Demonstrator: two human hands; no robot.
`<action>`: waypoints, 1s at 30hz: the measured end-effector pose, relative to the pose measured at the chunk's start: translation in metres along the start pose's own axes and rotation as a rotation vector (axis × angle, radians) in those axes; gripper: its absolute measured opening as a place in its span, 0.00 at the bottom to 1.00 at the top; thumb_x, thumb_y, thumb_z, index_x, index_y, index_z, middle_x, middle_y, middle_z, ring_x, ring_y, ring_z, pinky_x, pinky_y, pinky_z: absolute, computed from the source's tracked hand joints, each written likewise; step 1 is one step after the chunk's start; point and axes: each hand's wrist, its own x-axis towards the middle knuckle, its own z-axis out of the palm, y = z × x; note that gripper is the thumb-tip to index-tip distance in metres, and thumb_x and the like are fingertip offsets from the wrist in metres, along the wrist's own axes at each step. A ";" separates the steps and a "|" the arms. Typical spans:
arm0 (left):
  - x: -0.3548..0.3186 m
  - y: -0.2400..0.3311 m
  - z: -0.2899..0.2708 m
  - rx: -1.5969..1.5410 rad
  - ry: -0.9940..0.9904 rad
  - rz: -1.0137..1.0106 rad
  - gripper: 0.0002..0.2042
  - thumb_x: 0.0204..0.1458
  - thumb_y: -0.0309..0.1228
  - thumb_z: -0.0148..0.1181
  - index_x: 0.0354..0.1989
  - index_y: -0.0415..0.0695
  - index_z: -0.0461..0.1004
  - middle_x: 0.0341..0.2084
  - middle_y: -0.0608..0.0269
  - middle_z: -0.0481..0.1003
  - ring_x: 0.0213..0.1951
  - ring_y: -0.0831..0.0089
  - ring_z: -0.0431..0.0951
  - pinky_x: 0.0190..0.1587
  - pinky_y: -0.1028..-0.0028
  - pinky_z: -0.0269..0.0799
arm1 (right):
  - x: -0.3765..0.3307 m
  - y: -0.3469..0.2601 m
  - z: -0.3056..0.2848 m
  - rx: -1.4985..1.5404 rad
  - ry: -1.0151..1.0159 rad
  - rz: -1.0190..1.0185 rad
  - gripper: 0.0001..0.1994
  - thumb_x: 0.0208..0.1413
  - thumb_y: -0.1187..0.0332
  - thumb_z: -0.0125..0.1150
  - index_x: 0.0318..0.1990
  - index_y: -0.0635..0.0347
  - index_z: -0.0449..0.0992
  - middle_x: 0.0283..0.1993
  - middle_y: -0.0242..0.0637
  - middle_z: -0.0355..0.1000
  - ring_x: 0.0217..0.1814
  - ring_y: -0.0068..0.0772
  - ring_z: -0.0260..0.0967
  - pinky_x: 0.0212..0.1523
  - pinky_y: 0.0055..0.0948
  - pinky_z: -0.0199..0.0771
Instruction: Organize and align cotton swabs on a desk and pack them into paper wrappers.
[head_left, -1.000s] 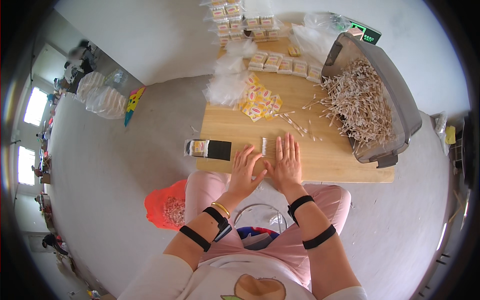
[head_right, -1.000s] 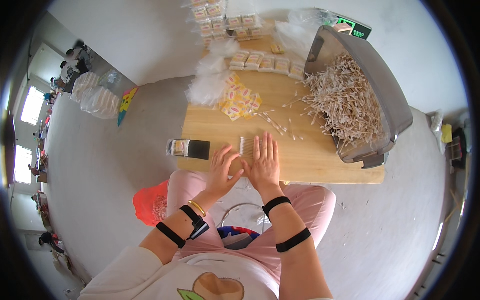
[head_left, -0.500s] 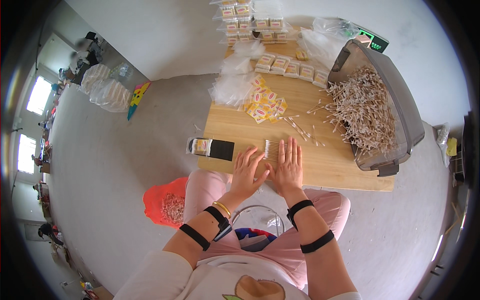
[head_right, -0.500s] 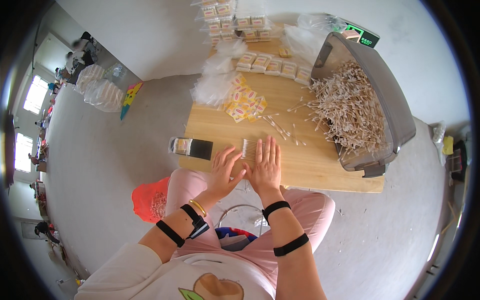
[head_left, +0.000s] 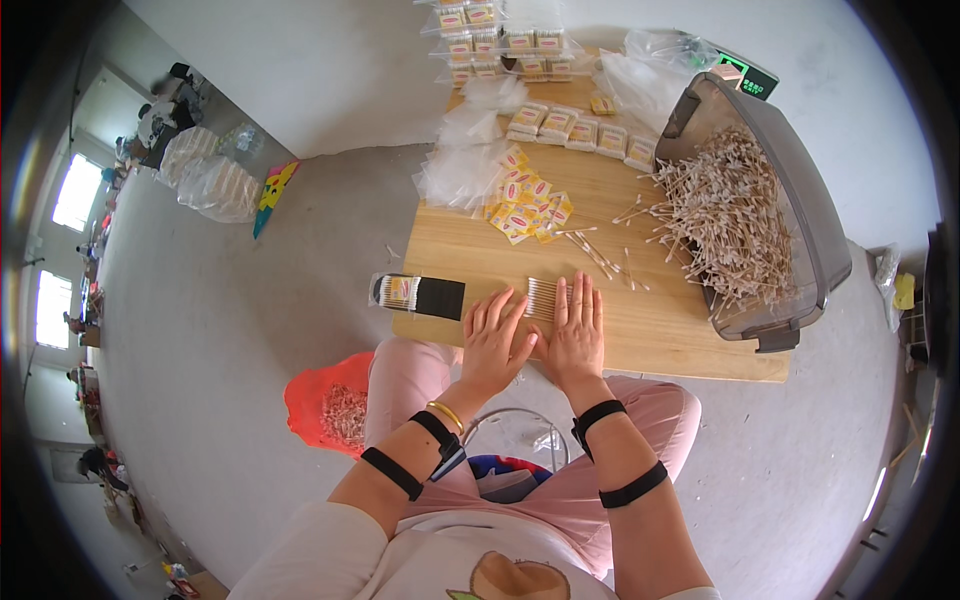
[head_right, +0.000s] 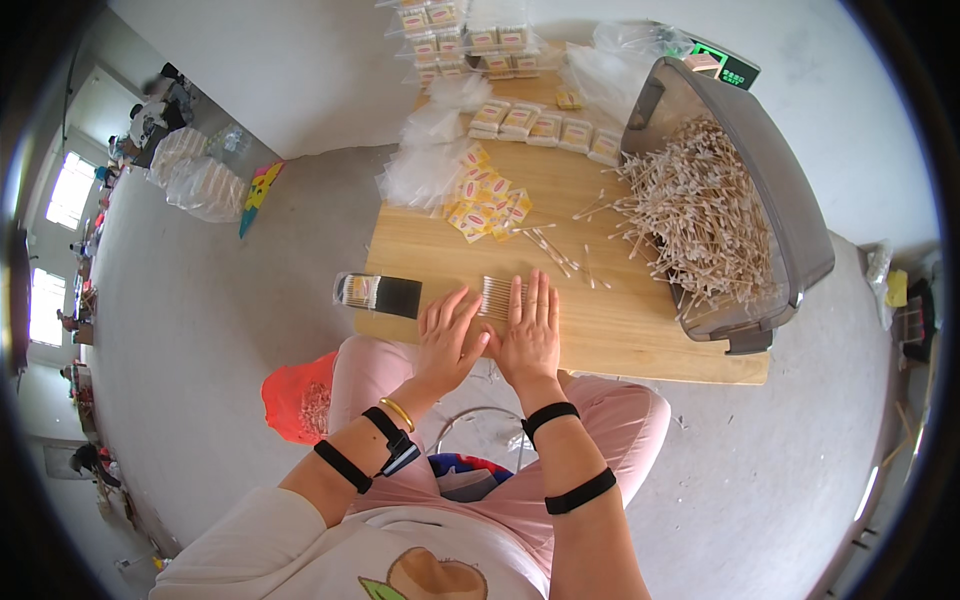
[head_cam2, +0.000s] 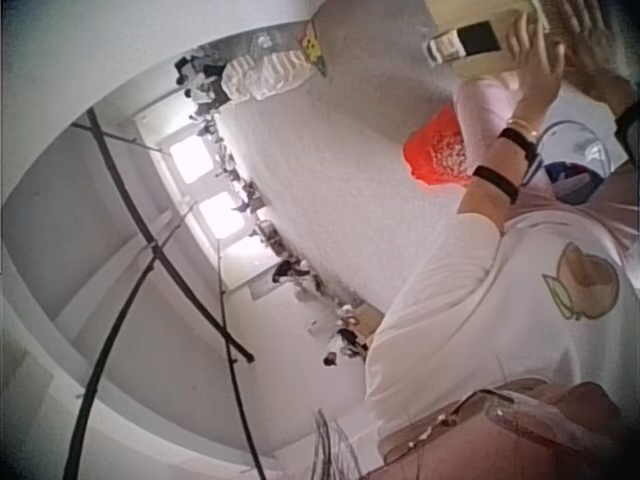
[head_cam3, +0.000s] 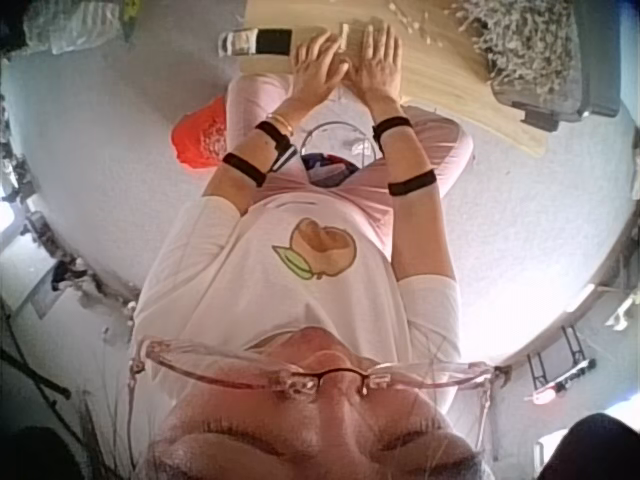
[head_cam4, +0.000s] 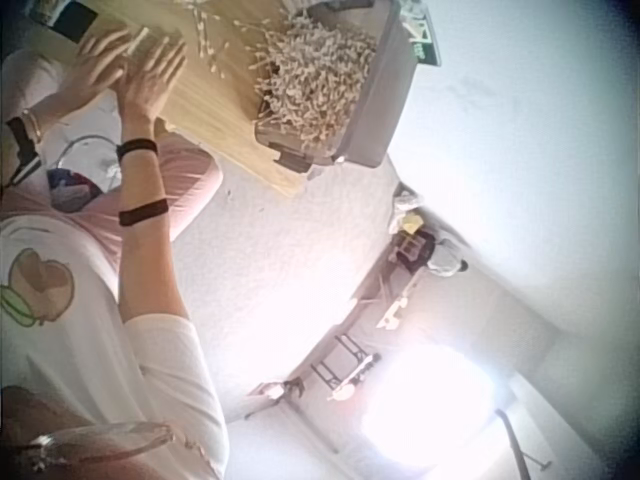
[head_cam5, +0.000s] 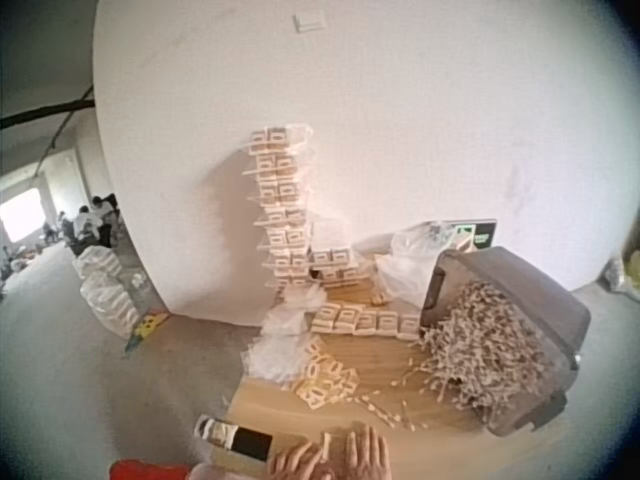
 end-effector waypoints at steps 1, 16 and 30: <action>0.000 0.000 0.000 0.000 -0.001 0.000 0.28 0.65 0.49 0.51 0.68 0.44 0.68 0.68 0.51 0.64 0.70 0.53 0.60 0.73 0.49 0.46 | 0.000 0.000 0.000 0.006 -0.002 0.000 0.46 0.64 0.43 0.52 0.78 0.67 0.46 0.82 0.59 0.37 0.86 0.54 0.28 0.83 0.49 0.28; -0.002 0.001 -0.002 0.040 -0.051 0.012 0.27 0.66 0.46 0.51 0.70 0.50 0.67 0.69 0.49 0.62 0.70 0.49 0.59 0.73 0.48 0.45 | -0.001 0.003 0.002 0.052 0.021 -0.006 0.46 0.63 0.44 0.54 0.78 0.67 0.46 0.82 0.59 0.37 0.86 0.54 0.27 0.83 0.48 0.26; -0.004 -0.002 -0.007 0.018 -0.129 0.021 0.26 0.65 0.45 0.53 0.72 0.58 0.65 0.71 0.50 0.59 0.72 0.47 0.54 0.73 0.46 0.43 | 0.038 0.020 -0.029 0.296 0.227 -0.186 0.05 0.49 0.70 0.69 0.32 0.51 0.78 0.42 0.34 0.67 0.50 0.44 0.64 0.51 0.42 0.65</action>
